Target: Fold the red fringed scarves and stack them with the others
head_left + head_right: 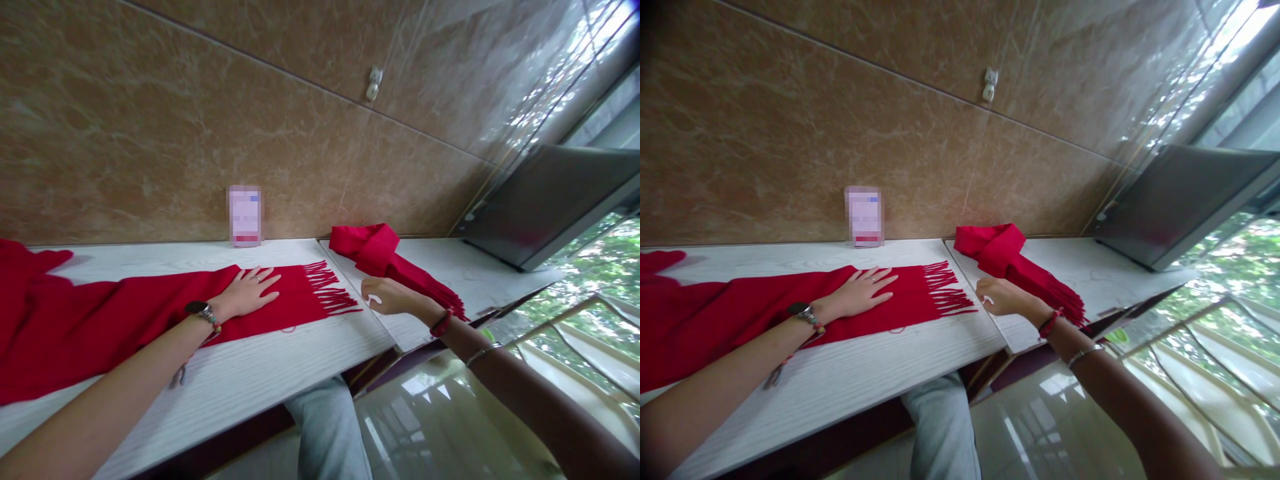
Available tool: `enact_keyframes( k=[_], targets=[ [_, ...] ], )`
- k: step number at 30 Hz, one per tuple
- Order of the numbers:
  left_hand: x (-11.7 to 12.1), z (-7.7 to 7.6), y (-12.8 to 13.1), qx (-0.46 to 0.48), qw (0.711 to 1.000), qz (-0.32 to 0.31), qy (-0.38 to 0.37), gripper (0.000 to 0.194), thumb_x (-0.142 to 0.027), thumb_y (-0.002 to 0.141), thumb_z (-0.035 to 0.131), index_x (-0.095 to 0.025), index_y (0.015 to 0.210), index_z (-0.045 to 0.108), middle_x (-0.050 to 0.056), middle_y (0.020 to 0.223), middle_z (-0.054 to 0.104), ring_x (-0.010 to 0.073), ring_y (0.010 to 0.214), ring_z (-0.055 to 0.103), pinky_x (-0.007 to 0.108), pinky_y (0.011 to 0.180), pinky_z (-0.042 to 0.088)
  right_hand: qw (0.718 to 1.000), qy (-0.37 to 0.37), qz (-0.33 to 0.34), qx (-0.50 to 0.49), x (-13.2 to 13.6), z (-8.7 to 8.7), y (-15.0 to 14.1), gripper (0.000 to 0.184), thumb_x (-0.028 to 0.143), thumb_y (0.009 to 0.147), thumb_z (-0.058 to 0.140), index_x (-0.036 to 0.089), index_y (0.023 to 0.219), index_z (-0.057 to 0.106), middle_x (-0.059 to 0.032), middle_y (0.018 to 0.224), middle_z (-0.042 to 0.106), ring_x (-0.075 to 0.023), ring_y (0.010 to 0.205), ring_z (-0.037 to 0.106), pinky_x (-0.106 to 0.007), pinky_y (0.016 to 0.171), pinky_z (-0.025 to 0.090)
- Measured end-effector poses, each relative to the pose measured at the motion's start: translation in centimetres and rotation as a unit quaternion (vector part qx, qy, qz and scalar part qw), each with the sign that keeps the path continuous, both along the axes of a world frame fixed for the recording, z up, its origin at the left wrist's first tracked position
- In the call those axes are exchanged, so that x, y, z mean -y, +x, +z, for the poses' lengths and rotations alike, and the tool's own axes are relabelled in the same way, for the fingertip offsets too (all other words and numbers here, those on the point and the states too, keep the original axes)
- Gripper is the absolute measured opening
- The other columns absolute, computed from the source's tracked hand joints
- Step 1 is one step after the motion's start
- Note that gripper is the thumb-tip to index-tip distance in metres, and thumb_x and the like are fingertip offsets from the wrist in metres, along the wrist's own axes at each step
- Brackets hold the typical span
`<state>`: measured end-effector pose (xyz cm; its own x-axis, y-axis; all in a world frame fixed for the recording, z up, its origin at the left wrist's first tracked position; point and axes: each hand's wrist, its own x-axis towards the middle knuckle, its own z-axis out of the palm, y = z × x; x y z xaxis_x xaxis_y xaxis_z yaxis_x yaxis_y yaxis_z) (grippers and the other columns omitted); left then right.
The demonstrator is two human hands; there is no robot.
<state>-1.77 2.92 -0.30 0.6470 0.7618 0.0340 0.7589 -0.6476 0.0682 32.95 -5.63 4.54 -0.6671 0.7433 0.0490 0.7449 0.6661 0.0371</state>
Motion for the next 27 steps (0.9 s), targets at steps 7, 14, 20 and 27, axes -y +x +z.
enact_keyframes(
  k=[7,14,20,27],
  targets=[
    [-0.1,-0.1,-0.1,-0.006,1.000,0.002,0.005,0.054,-0.053,0.089,0.025,-0.030,0.138,0.029,0.002,0.147,0.022,0.0272,0.133,0.017,0.049,0.104,0.013,0.992,0.026,0.052,-0.109,-3.8,-1.0,-7.3,0.016,0.008,0.073,0.048,0.015,0.083,0.058,-0.0074,0.086,0.060,-0.0161,0.082,0.053,-0.028,0.075,0.042],
    [0.5,0.6,0.1,-0.011,1.000,0.006,-0.012,0.053,-0.052,0.089,0.026,-0.031,0.138,0.027,0.001,0.147,0.020,0.0269,0.133,0.017,0.051,0.103,0.015,1.000,-0.002,-0.010,0.001,-5.1,-2.0,-4.7,0.014,0.007,0.069,0.047,0.014,0.071,0.059,-0.0056,0.073,0.062,-0.0141,0.068,0.053,-0.024,0.064,0.040],
    [0.3,0.2,0.1,-0.002,1.000,0.007,-0.005,0.054,-0.053,0.089,0.027,-0.031,0.138,0.028,0.001,0.147,0.020,0.0272,0.133,0.017,0.052,0.104,0.014,0.997,0.038,-0.057,-0.033,-4.8,-1.1,-3.4,0.018,0.007,0.071,0.047,0.014,0.079,0.061,-0.0067,0.080,0.063,-0.0156,0.074,0.056,-0.025,0.068,0.041],
    [0.4,0.4,0.1,-0.007,1.000,0.007,-0.004,0.053,-0.052,0.089,0.026,-0.031,0.138,0.028,0.001,0.147,0.020,0.0280,0.133,0.018,0.051,0.104,0.015,0.998,-0.021,-0.003,-0.052,-5.7,-0.9,-9.6,0.011,0.009,0.071,0.053,0.014,0.077,0.061,-0.0065,0.083,0.061,-0.0142,0.074,0.053,-0.025,0.069,0.041]
  ],
)
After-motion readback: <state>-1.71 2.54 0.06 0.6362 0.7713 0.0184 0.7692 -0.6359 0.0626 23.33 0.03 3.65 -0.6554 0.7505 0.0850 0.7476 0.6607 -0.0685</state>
